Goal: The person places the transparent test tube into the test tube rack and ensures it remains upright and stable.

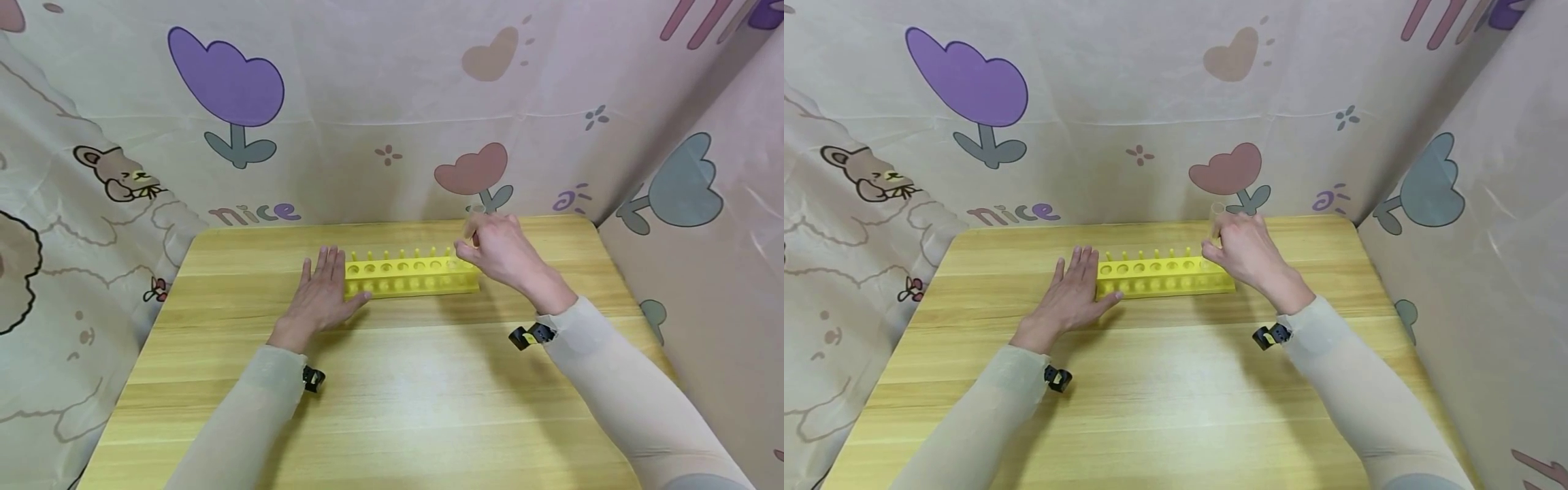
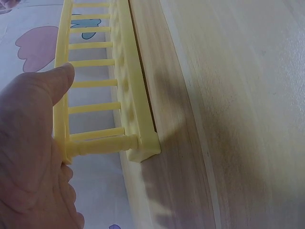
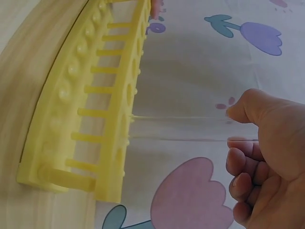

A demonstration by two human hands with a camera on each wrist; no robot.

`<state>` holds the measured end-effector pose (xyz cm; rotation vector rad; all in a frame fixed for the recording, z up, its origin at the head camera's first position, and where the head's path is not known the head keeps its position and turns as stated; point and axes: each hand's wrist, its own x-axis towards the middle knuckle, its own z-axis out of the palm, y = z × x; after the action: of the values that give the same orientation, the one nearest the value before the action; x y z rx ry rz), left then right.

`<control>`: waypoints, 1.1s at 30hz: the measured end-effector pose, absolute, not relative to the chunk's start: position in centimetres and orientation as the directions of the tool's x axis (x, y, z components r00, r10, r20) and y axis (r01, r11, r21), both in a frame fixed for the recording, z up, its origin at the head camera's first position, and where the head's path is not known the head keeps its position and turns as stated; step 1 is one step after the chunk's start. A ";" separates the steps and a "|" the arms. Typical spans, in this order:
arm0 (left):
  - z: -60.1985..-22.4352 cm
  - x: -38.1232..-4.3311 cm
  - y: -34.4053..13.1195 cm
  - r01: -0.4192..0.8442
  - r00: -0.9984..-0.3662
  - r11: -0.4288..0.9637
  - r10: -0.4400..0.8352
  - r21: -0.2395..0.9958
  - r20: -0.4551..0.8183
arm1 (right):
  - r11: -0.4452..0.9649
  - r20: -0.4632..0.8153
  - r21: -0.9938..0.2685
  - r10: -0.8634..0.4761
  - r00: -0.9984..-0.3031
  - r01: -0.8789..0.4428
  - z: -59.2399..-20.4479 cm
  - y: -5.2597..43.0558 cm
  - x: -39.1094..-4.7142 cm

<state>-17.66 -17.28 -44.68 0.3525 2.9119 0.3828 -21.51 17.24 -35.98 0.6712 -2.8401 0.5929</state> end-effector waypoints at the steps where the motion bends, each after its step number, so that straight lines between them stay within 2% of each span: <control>1: -44.6 -17.6 -17.3 0.209 -0.955 0.938 0.257 0.275 -0.148 | 0.819 0.244 -0.338 -0.399 -0.884 -0.463 -36.1 17.2 -21.5; 19: -44.6 -17.7 -17.1 0.210 -0.955 0.939 0.257 0.273 -0.147 | 0.832 0.184 -0.312 -0.420 -0.888 -0.458 -38.7 17.1 -21.9; 33: -44.5 -17.6 -17.2 0.209 -0.956 0.939 0.255 0.273 -0.148 | 0.825 0.188 -0.312 -0.432 -0.882 -0.471 -40.5 16.9 -22.3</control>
<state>-17.64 -17.16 -44.54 0.3518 2.9142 0.3805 -22.33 16.93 -40.55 0.7191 -2.8968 0.5385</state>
